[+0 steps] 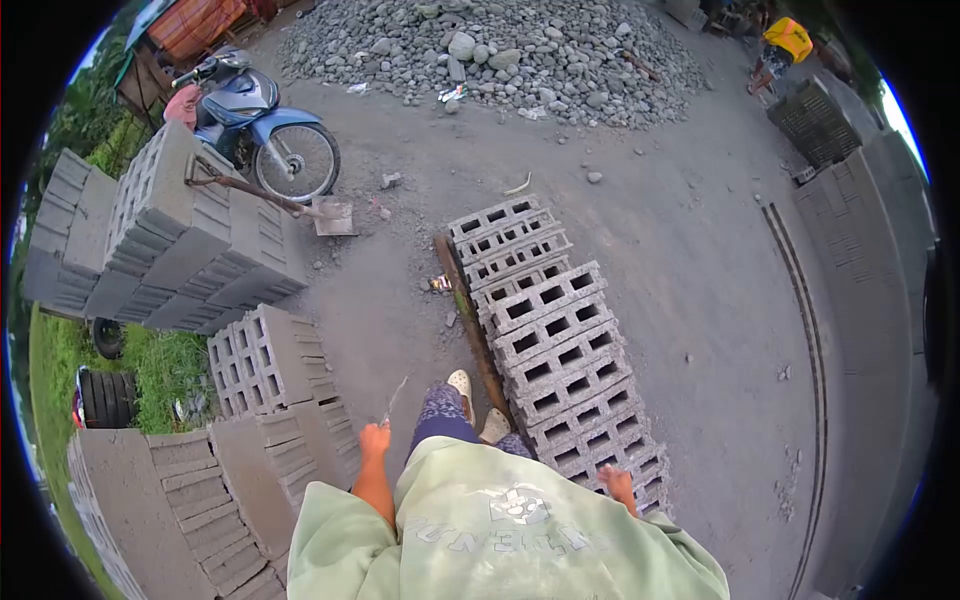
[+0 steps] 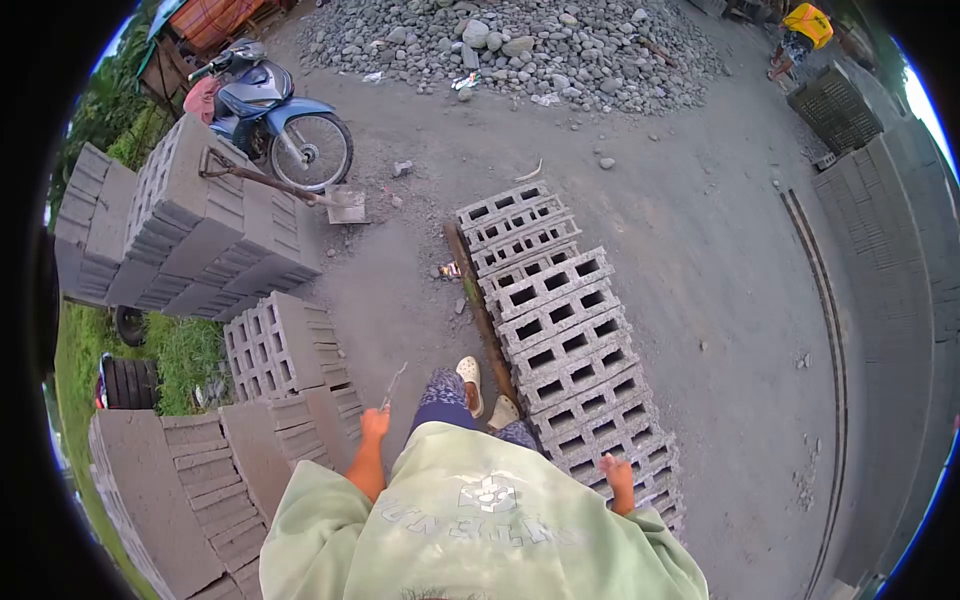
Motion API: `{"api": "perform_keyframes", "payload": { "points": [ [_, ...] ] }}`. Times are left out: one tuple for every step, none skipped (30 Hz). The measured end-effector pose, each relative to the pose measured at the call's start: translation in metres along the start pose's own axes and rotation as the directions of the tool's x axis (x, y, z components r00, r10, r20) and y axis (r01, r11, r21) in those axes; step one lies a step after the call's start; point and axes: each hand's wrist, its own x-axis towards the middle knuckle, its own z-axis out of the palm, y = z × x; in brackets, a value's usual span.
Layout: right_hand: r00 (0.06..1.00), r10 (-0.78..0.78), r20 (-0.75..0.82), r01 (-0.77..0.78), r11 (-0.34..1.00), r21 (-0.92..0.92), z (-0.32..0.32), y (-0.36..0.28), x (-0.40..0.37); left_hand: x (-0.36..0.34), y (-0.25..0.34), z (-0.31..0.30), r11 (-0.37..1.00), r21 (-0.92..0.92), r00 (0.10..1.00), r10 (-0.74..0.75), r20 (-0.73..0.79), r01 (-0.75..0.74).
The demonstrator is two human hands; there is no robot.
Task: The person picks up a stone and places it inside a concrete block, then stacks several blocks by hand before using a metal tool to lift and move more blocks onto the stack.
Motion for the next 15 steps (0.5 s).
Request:
{"api": "perform_keyframes", "payload": {
  "points": [
    [0.999, -0.042, -0.007, 0.042, 0.998, 0.039, 0.005, -0.015, 0.015, -0.003, -0.016, -0.004, 0.998, 0.060, 1.000, -0.001, 0.024, -0.001],
    [0.996, -0.093, -0.014, 0.094, 0.995, 0.032, 0.011, -0.035, 0.023, -0.008, -0.027, -0.010, 0.999, 0.052, 1.000, -0.005, 0.003, 0.005],
    [0.989, -0.144, -0.023, 0.144, 0.989, 0.026, 0.017, -0.055, 0.031, -0.009, -0.037, -0.015, 0.999, 0.050, 1.000, -0.008, 0.003, 0.008],
    [0.979, -0.201, -0.013, 0.202, 0.979, 0.031, 0.025, -0.068, 0.045, -0.009, -0.044, -0.022, 0.999, 0.052, 1.000, -0.008, 0.005, 0.008],
    [0.968, -0.252, -0.010, 0.253, 0.967, 0.040, 0.031, -0.078, 0.058, -0.005, -0.049, -0.029, 0.998, 0.055, 1.000, -0.003, -0.008, 0.004],
    [0.961, -0.276, -0.010, 0.276, 0.961, -0.001, 0.040, -0.092, 0.065, 0.002, -0.052, -0.035, 0.998, 0.062, 0.999, 0.035, -0.025, -0.033],
    [0.956, -0.294, -0.017, 0.293, 0.955, -0.036, 0.051, -0.108, 0.072, 0.013, -0.053, -0.043, 0.994, 0.077, 0.996, 0.080, -0.038, -0.077],
    [0.946, -0.325, -0.016, 0.323, 0.943, -0.077, 0.064, -0.127, 0.073, 0.026, -0.047, -0.053, 0.989, 0.104, 0.994, 0.107, -0.036, -0.103],
    [0.939, -0.343, -0.021, 0.339, 0.934, -0.116, 0.076, -0.141, 0.071, 0.037, -0.037, -0.062, 0.982, 0.095, 0.985, 0.168, -0.039, -0.163],
    [0.940, -0.335, -0.061, 0.321, 0.933, -0.165, 0.090, -0.137, 0.085, 0.048, -0.024, -0.076, 0.969, 0.097, 0.972, 0.233, -0.033, -0.229],
    [0.954, -0.295, -0.047, 0.290, 0.953, -0.081, 0.105, -0.138, 0.091, 0.066, -0.011, -0.084, 0.952, 0.130, 0.957, 0.286, -0.045, -0.278],
    [0.935, -0.352, -0.029, 0.328, 0.895, -0.302, 0.118, -0.145, 0.088, 0.084, 0.004, -0.091, 0.928, 0.165, 0.938, 0.344, -0.048, -0.333],
    [0.944, -0.329, -0.028, 0.312, 0.916, -0.254, 0.135, -0.149, 0.083, 0.098, 0.025, -0.101, 0.899, 0.191, 0.910, 0.411, -0.051, -0.395],
    [0.962, -0.270, -0.024, 0.257, 0.937, -0.238, 0.153, -0.156, 0.078, 0.112, 0.049, -0.112, 0.863, 0.213, 0.878, 0.477, -0.048, -0.458],
    [0.978, -0.210, -0.008, 0.202, 0.952, -0.231, 0.169, -0.155, 0.066, 0.117, 0.077, -0.125, 0.820, 0.256, 0.844, 0.536, -0.026, -0.512]
  ]
}}
